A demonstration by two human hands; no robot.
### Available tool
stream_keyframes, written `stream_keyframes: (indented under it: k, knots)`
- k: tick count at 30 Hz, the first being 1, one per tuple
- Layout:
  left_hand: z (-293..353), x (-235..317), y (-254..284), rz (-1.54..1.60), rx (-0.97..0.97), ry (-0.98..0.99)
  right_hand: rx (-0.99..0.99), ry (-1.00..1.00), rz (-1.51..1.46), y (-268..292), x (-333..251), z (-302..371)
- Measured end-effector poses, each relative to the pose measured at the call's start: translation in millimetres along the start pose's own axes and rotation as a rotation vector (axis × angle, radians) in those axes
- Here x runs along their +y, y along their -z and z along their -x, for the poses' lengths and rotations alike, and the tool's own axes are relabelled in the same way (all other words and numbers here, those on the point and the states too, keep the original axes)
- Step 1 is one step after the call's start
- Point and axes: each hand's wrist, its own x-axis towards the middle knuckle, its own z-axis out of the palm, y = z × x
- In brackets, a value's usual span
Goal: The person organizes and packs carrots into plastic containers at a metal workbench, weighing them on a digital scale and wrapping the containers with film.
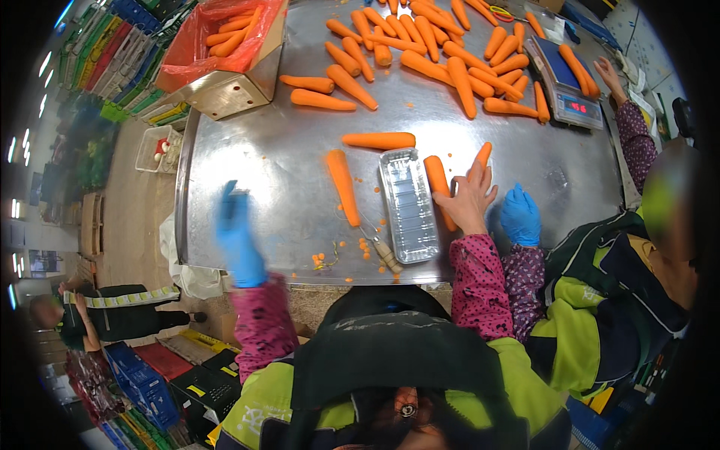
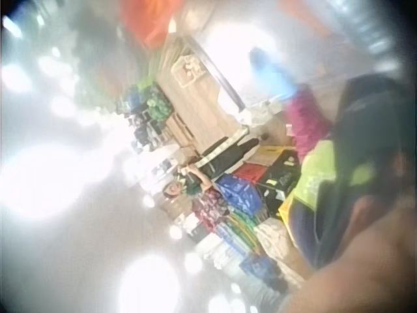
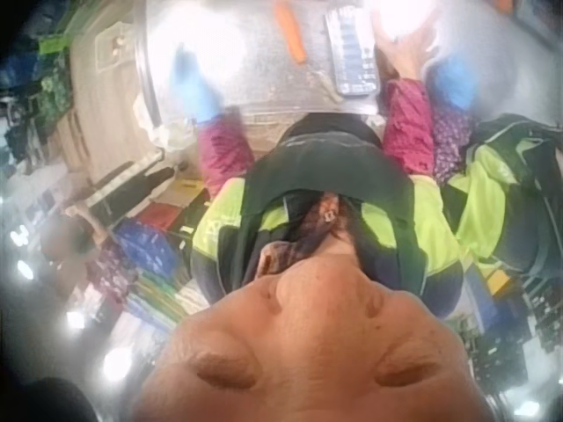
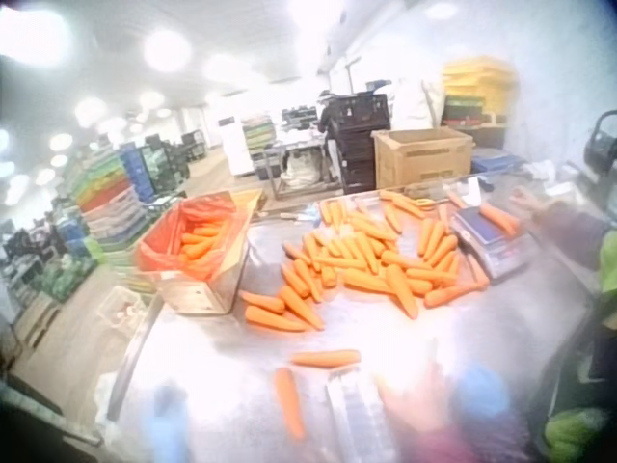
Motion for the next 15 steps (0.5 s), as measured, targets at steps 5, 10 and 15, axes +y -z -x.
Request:
stream_keyframes:
  k: [5,10,15]
  knots:
    - [-50,53,82,0.207,0.545,-0.221,0.086,0.069,0.000,-9,4,0]
    - [-21,3,51,0.170,0.164,0.010,0.238,0.002,-0.035,-3,3,-17]
    - [17,-22,-25,-0.155,-0.346,-0.375,0.232,0.403,-0.184,57,-75,-24]
